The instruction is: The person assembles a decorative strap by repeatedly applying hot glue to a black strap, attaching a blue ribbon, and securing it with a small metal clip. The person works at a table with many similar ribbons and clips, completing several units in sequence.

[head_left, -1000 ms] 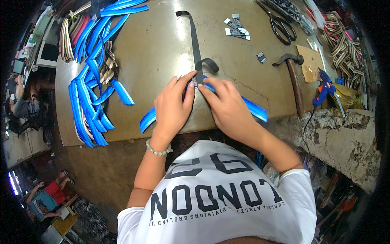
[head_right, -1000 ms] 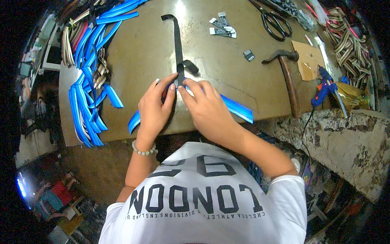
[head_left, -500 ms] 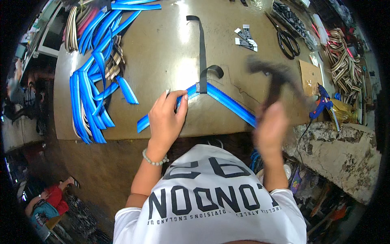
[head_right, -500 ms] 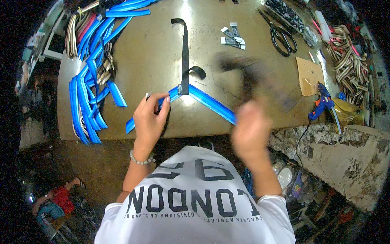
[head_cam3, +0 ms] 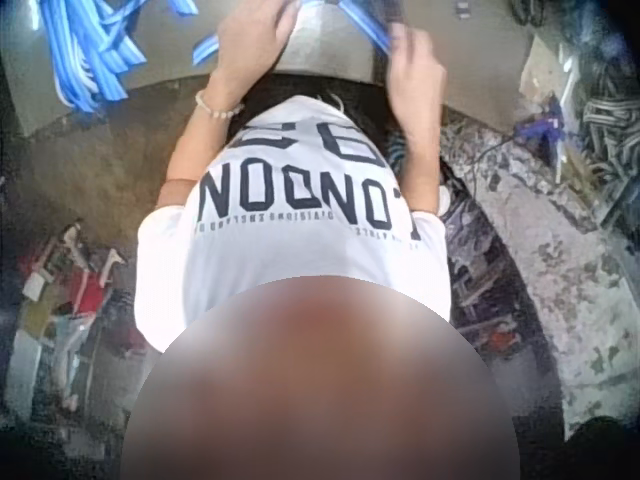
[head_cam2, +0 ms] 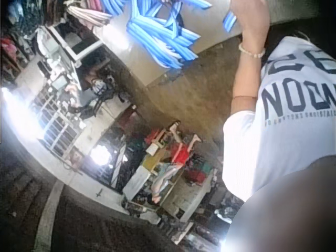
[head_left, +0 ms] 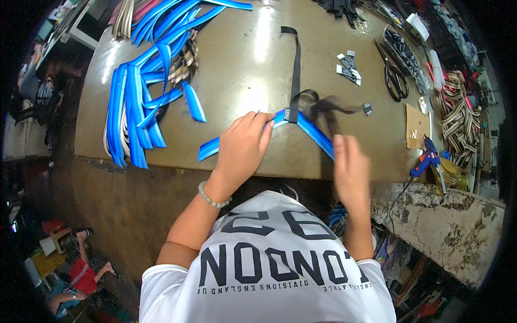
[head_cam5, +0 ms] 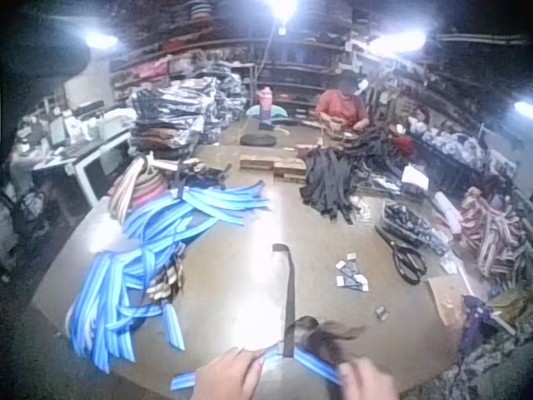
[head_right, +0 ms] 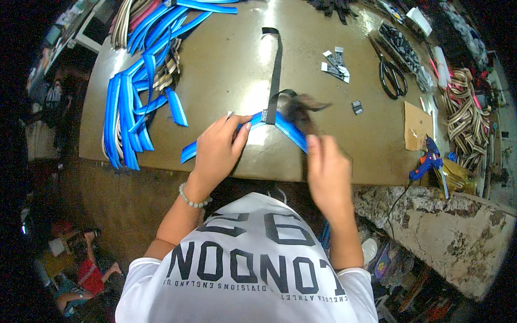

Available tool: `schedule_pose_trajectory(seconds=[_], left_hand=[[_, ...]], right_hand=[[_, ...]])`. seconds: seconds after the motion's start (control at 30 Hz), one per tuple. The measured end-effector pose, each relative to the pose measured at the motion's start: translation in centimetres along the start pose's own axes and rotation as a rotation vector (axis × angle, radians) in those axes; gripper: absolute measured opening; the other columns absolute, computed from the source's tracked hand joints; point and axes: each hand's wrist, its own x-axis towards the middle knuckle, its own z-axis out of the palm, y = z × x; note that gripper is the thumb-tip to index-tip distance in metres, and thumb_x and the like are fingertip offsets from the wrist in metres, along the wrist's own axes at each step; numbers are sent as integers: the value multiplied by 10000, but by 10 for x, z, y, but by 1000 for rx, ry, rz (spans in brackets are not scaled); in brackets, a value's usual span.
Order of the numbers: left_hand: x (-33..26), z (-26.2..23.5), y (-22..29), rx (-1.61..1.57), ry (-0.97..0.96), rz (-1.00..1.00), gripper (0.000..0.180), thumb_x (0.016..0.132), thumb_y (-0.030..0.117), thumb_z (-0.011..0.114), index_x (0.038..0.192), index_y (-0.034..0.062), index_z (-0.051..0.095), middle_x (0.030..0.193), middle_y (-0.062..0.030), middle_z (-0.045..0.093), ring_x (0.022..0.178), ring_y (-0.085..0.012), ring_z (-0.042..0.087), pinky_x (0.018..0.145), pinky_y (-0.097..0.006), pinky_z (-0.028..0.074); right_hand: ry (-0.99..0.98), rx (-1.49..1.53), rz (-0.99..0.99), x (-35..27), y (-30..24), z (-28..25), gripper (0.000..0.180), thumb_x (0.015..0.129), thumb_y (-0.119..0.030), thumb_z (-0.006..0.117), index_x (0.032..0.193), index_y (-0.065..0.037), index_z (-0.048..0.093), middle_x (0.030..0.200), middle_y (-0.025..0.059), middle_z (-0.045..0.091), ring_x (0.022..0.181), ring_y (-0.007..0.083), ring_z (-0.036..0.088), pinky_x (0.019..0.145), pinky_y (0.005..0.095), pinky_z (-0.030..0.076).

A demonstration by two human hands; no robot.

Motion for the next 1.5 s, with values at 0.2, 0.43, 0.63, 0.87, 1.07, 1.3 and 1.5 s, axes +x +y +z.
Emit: schedule_pose_trajectory(seconds=[0.2,0.43,0.63,0.87,1.07,1.3,1.5], left_hand=[[3,-1,-3,76,-140,-5,264,845,268,724,975,50,650,841,-108,640,754,-295,652,637,-407,525],[20,-10,10,-99,-59,231,186,889,208,708,831,41,651,675,-78,563,572,-204,582,533,-333,461],[-5,5,43,-1358,-219,-449,195,1037,236,549,955,59,561,669,58,449,572,-20,411,502,-204,332],[-9,-3,46,-196,-18,100,112,920,120,653,1010,55,671,768,-117,608,653,-282,583,585,-373,458],[17,-20,36,-65,-151,43,150,895,194,692,898,44,703,802,-133,559,753,-294,566,664,-394,455],[17,2,32,0,-187,-1,169,934,210,627,885,51,654,850,-133,579,746,-344,618,644,-450,490],[20,20,25,70,-87,-76,201,875,135,664,1063,77,618,894,-170,640,796,-384,639,677,-459,500]], right_hand=[[499,-33,44,20,128,-48,377,947,-323,670,1101,21,675,899,169,690,833,244,653,795,353,503],[593,-529,-188,41,116,-57,320,949,-226,639,1190,-19,668,1188,176,631,1097,290,602,943,383,463],[-453,1112,-133,37,27,19,289,1000,-210,603,1172,18,644,1185,84,632,1043,136,590,914,281,474],[-555,810,-48,64,-2,26,178,911,-189,729,861,-30,667,759,-31,620,703,20,529,612,204,425],[-810,665,-87,71,8,16,221,878,-172,754,980,14,691,857,8,666,784,64,574,721,248,482],[-632,1082,-449,92,0,11,654,750,-1,713,1370,-75,521,1443,112,454,1319,219,447,1107,393,372],[-350,556,-408,61,-4,23,453,799,51,615,1224,-104,647,1363,163,454,1256,328,498,975,382,443]])
